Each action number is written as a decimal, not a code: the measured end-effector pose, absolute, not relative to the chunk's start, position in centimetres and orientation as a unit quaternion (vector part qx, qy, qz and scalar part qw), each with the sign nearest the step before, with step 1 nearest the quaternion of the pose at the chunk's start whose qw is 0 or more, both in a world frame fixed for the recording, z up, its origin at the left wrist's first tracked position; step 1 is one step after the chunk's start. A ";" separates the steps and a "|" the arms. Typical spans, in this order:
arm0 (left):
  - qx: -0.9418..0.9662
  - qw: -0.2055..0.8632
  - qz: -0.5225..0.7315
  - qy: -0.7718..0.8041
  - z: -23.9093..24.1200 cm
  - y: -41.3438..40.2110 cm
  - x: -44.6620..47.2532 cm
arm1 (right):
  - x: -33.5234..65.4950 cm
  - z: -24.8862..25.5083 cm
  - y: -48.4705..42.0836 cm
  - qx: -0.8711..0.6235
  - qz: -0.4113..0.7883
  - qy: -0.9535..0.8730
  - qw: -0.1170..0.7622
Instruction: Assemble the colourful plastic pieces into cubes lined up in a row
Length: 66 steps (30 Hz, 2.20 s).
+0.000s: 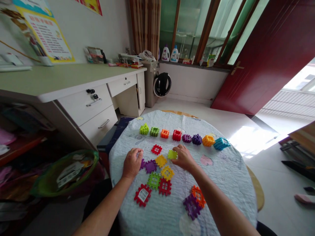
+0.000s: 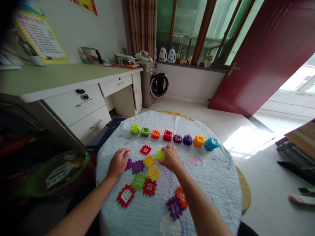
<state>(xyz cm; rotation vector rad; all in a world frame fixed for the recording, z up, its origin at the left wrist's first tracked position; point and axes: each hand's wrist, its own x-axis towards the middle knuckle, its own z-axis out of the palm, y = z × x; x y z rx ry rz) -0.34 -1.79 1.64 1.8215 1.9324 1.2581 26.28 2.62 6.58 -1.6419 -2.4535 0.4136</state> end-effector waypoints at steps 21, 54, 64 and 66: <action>0.610 0.110 0.426 0.659 1.6 -2.0 -0.2 | 12.5 8.7 9.8 -0.470 0.053 -0.875 0.108; 0.636 0.085 0.397 0.656 1.4 -1.9 -0.2 | 27.2 8.9 8.7 -0.560 0.108 -0.752 0.330; 0.656 0.058 0.381 0.649 1.1 -1.6 -0.4 | 38.7 2.3 -2.8 -0.580 0.209 -0.751 0.238; 0.659 0.055 0.377 0.648 1.1 -1.6 -0.4 | 37.8 1.8 -3.3 -0.583 0.184 -0.754 0.239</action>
